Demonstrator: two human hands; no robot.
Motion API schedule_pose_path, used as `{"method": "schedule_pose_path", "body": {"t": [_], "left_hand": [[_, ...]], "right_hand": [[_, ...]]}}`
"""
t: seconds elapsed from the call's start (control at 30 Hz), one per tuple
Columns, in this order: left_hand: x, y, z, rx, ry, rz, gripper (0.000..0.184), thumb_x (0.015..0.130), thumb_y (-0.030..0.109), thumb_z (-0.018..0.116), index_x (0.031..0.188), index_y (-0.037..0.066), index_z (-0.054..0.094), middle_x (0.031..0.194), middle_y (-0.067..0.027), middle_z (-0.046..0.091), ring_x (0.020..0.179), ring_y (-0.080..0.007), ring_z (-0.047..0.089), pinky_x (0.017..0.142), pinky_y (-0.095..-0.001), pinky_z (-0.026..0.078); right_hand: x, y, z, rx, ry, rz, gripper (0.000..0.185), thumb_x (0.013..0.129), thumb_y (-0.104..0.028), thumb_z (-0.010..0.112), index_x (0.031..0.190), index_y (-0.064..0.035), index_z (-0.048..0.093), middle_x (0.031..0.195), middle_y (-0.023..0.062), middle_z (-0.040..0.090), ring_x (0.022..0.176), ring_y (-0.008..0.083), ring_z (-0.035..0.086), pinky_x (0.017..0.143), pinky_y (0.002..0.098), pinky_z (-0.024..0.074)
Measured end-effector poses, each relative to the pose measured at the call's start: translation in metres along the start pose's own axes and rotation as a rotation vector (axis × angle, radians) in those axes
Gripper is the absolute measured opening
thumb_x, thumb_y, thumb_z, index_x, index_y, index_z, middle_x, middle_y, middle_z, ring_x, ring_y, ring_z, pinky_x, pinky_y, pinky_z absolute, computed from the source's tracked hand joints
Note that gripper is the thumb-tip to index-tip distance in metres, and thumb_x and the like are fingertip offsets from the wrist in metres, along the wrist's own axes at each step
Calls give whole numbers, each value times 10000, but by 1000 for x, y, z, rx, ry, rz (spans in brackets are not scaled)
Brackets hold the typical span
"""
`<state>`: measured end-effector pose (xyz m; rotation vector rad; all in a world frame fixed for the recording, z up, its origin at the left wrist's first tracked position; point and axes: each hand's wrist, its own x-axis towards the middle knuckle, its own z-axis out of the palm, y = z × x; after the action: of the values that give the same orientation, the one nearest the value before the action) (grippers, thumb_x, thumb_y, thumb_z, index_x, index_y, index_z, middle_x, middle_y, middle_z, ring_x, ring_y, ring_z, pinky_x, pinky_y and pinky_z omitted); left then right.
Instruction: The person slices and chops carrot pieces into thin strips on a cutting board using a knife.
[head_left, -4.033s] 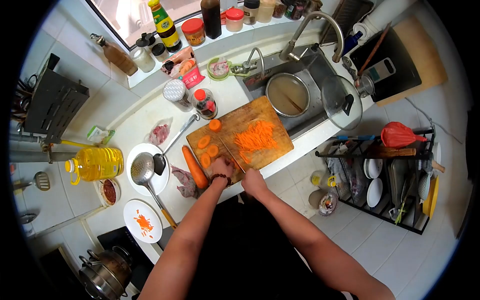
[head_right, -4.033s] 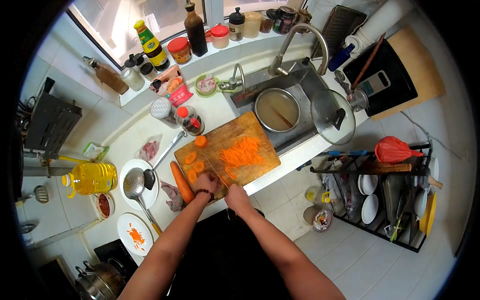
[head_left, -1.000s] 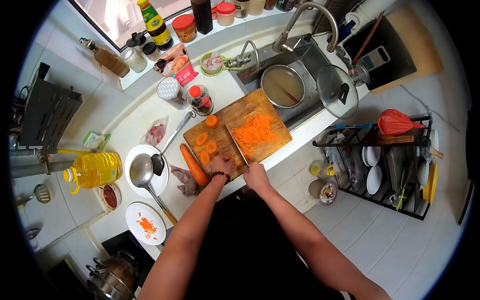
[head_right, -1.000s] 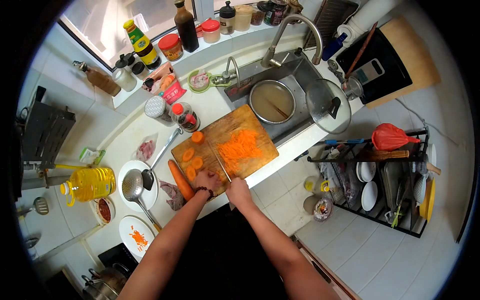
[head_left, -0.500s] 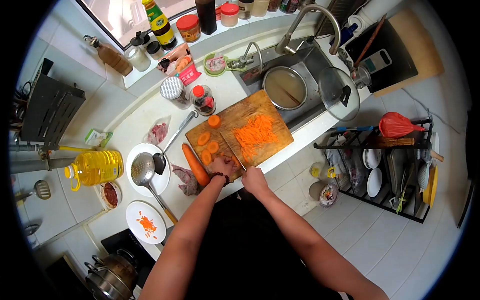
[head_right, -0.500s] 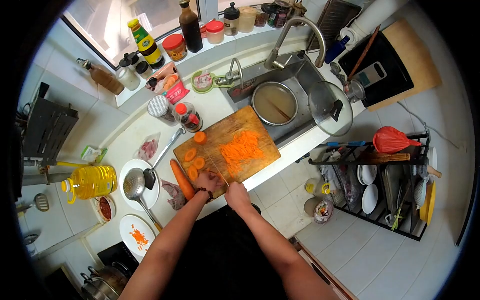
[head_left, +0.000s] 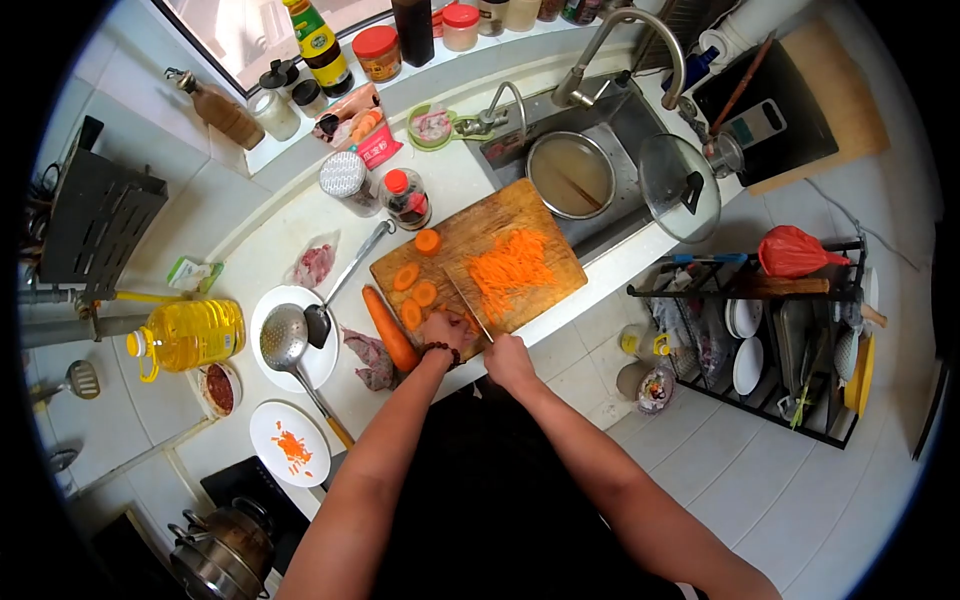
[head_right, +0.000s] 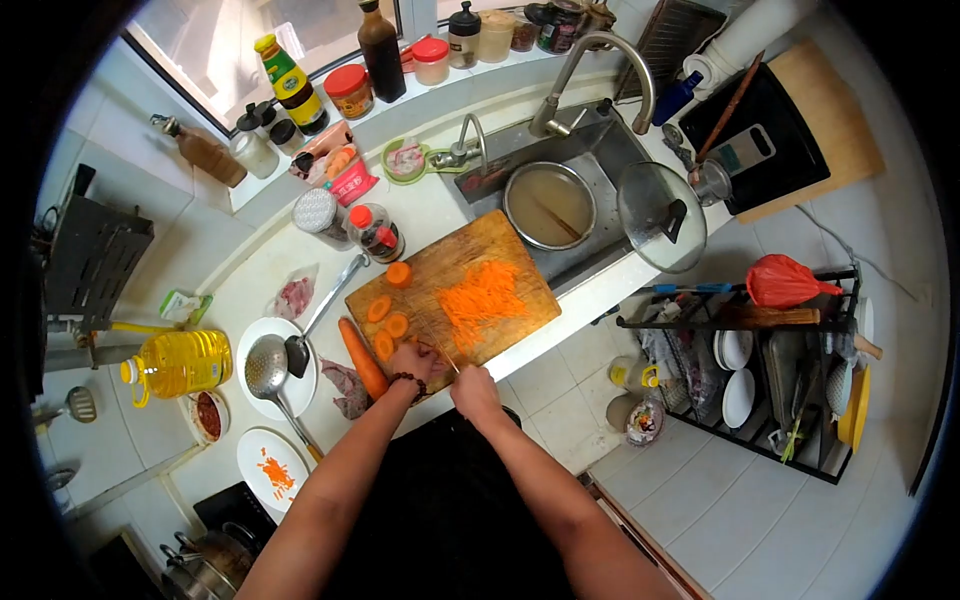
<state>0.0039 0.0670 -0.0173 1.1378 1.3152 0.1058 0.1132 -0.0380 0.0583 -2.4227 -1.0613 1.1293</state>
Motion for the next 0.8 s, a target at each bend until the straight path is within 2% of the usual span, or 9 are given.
{"method": "schedule_pose_path", "body": {"t": [0.2, 0.27, 0.37, 0.5, 0.67, 0.8], "left_hand": [[-2, -4, -1, 28, 6, 75, 173, 948, 24, 606, 967, -143, 647, 847, -211, 725, 738, -278, 753, 628, -353, 638], [1, -2, -2, 192, 16, 83, 185, 949, 37, 613, 966, -142, 654, 852, -201, 728, 739, -262, 754, 619, -337, 630], [2, -4, 0, 103, 10, 66, 197, 950, 52, 618, 966, -139, 662, 856, -187, 736, 728, -245, 755, 604, -323, 621], [-7, 5, -3, 159, 24, 66, 194, 950, 63, 630, 952, -126, 675, 846, -176, 741, 719, -235, 755, 594, -317, 616], [-11, 1, -2, 47, 65, 114, 175, 930, 75, 683, 930, -99, 699, 806, -166, 744, 710, -222, 756, 589, -316, 610], [-21, 14, -3, 119, 101, 107, 162, 919, 73, 699, 932, -89, 705, 810, -157, 747, 701, -211, 755, 584, -322, 606]], "right_hand": [[-4, -2, -2, 28, 24, -3, 226, 888, -98, 592, 848, 89, 713, 872, 351, 661, 873, 506, 661, 837, 553, 536], [-6, -6, -9, 12, 4, -15, 227, 891, -102, 594, 856, 89, 713, 873, 348, 661, 880, 502, 661, 837, 554, 536], [-8, -5, -10, 50, 48, -38, 266, 904, -136, 635, 844, 118, 683, 837, 364, 637, 864, 532, 634, 792, 574, 524], [-6, 1, -7, 42, 19, -34, 260, 904, -135, 634, 853, 114, 683, 836, 364, 637, 866, 526, 636, 794, 569, 526], [-6, 4, -6, 86, -43, 18, 231, 874, -97, 607, 858, 113, 701, 879, 366, 651, 893, 510, 654, 837, 552, 536], [-8, 4, -2, 60, 14, -10, 226, 869, -89, 600, 857, 113, 701, 882, 365, 651, 896, 511, 654, 837, 553, 536]]}}
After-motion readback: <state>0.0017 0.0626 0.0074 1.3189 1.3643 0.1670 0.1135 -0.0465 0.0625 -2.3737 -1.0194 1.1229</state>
